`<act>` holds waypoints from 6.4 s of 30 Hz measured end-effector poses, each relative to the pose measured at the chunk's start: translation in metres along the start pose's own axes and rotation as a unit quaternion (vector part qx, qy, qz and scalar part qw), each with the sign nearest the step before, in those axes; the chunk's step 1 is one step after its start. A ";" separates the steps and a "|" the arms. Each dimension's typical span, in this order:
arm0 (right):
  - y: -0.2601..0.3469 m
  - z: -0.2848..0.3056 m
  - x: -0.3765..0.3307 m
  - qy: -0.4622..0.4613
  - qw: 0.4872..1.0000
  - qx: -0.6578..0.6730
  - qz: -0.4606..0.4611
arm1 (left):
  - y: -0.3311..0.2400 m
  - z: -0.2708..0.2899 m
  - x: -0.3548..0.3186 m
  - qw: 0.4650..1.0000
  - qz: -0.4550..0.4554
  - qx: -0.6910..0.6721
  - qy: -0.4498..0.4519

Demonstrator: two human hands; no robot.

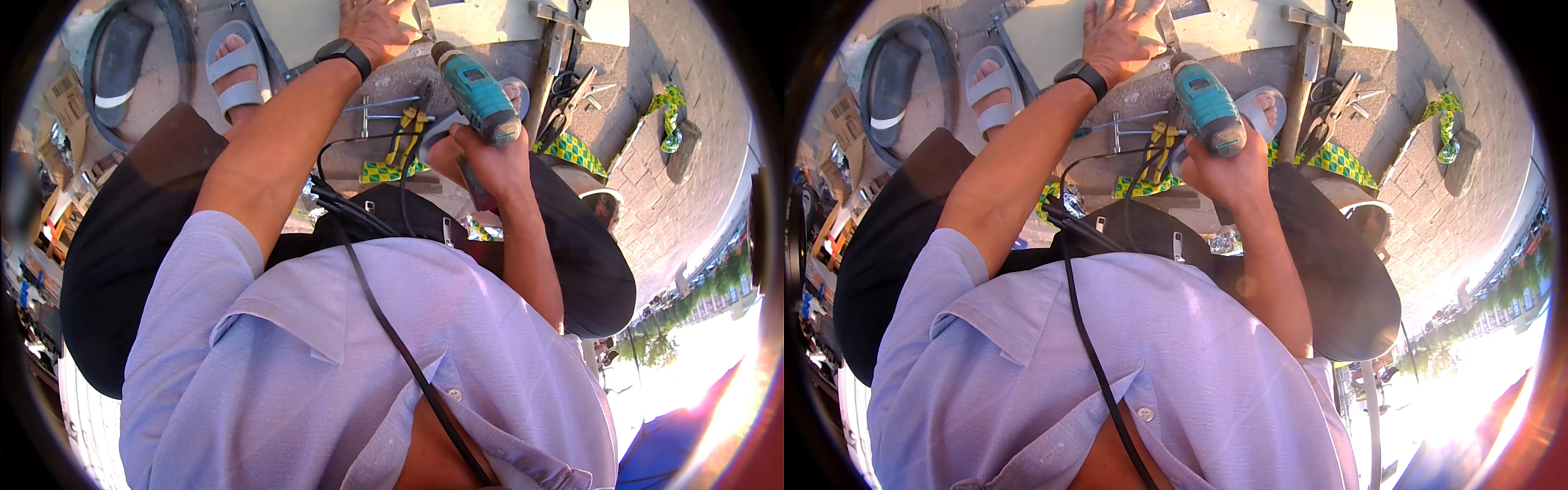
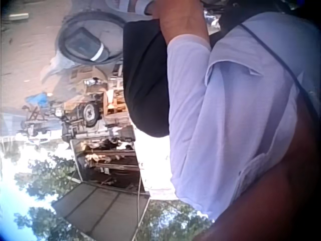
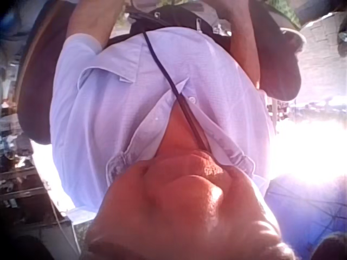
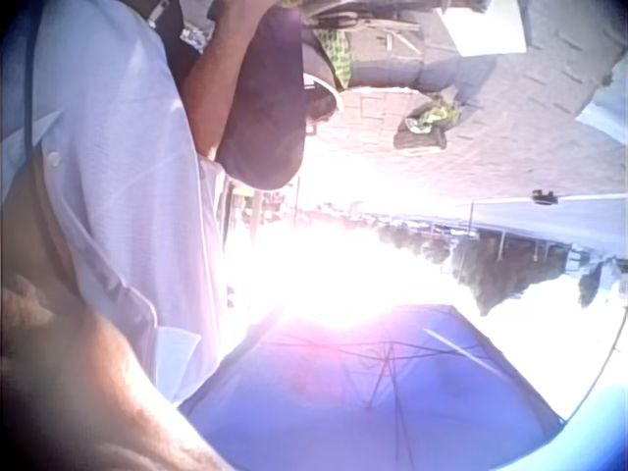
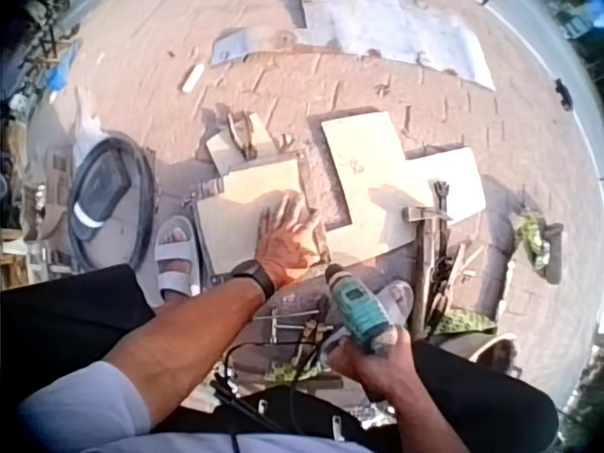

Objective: The person sits on the ground and assembles a metal frame using a cordless drill, a screwdriver, and pliers. They drill holes into metal pieces, insert screws, and tighten them to join the components together.

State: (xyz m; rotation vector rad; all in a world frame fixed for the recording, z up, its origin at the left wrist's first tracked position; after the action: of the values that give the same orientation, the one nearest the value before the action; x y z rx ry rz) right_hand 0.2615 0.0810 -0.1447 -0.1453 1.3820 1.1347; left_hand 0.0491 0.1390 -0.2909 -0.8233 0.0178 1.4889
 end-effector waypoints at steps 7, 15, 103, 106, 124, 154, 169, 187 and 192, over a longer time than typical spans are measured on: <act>0.006 0.000 -0.001 -0.002 1.000 -0.003 -0.014 | 0.000 -0.002 0.002 1.000 0.011 0.013 0.012; -0.006 0.000 0.003 -0.015 1.000 0.015 0.020 | 0.001 -0.002 0.002 1.000 0.018 0.014 0.013; 0.027 0.024 0.009 0.093 0.960 -0.218 0.146 | -0.143 0.106 -0.087 0.887 -0.292 -0.308 -0.184; 0.027 0.024 0.010 0.094 0.960 -0.218 0.147 | -0.143 0.108 -0.086 0.888 -0.288 -0.309 -0.184; 0.024 0.026 0.013 0.094 0.957 -0.220 0.162 | -0.148 0.107 -0.082 0.888 -0.289 -0.314 -0.171; 0.032 0.017 0.023 0.063 0.956 -0.217 0.188 | -0.143 0.104 -0.079 0.898 -0.283 -0.298 -0.159; 0.026 0.015 0.037 0.114 0.953 -0.249 0.128 | -0.132 0.100 -0.067 0.902 -0.265 -0.300 -0.163; 0.055 0.022 0.041 0.085 0.965 -0.243 -0.043 | 0.019 -0.009 -0.002 0.921 0.177 -0.344 0.050; 0.057 0.025 0.046 0.100 0.961 -0.249 -0.062 | 0.033 -0.026 0.012 0.931 0.156 -0.329 -0.013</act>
State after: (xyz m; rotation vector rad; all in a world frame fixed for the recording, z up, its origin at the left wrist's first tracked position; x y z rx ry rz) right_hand 0.2296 0.1515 -0.1461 -0.7155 1.2145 1.3714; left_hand 0.0347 0.1325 -0.3317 -1.3878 -0.4087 1.8358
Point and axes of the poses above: each hand's wrist, its own x-axis towards the middle knuckle, its own z-axis out of the back of the hand, y = z × x, the point moved 5 cm from there along x, towards the middle knuckle, and after that the axes turned 15 degrees about y, right-handed, at the moved point
